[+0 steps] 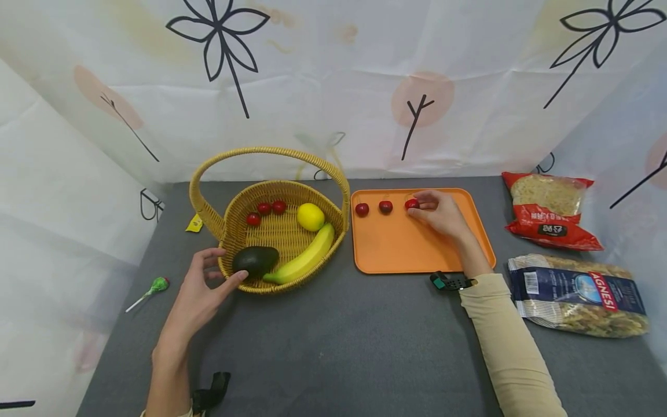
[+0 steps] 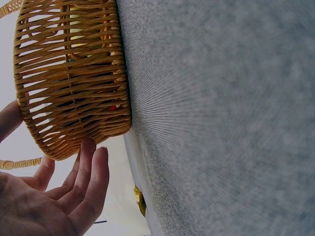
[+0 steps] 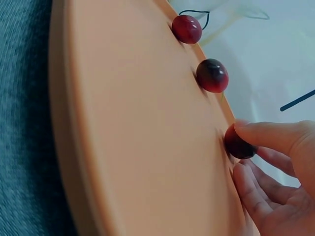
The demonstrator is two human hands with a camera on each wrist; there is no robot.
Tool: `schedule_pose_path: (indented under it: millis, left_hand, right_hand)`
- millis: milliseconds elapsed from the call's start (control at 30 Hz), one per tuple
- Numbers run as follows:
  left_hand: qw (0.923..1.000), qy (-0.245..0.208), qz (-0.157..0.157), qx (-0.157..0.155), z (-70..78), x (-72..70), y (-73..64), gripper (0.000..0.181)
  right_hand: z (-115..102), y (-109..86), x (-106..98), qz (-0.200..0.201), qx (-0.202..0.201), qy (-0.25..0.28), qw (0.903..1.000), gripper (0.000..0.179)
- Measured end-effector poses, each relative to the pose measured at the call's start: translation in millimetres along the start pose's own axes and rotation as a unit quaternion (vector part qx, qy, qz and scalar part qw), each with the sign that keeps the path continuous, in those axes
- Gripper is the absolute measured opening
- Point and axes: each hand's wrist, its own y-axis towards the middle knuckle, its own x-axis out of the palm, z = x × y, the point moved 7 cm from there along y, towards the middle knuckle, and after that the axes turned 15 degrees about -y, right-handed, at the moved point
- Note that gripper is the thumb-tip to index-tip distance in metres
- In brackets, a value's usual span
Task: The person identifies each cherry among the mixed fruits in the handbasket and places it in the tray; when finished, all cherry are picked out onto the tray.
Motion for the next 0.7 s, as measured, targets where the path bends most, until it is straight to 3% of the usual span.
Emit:
schedule_pose_path:
  millis: [233, 367, 700]
  left_hand:
    - [1.0000, 0.003, 0.003, 0.004, 0.9, -0.6, -0.9, 0.084]
    - [1.0000, 0.001, 0.003, 0.006, 0.5, -0.8, -1.3, 0.084]
    - [1.0000, -0.003, 0.001, 0.007, -0.3, -0.6, -1.6, 0.085]
  right_hand:
    - [-2.6, -3.8, -3.7, -0.004, 0.007, 0.005, 1.0000, 0.054]
    - [-8.4, -10.5, -13.0, 0.016, 0.005, 0.020, 0.9996, 0.052]
    - [-47.2, -29.7, -32.2, 0.048, -0.070, 0.073, 0.9938, 0.044]
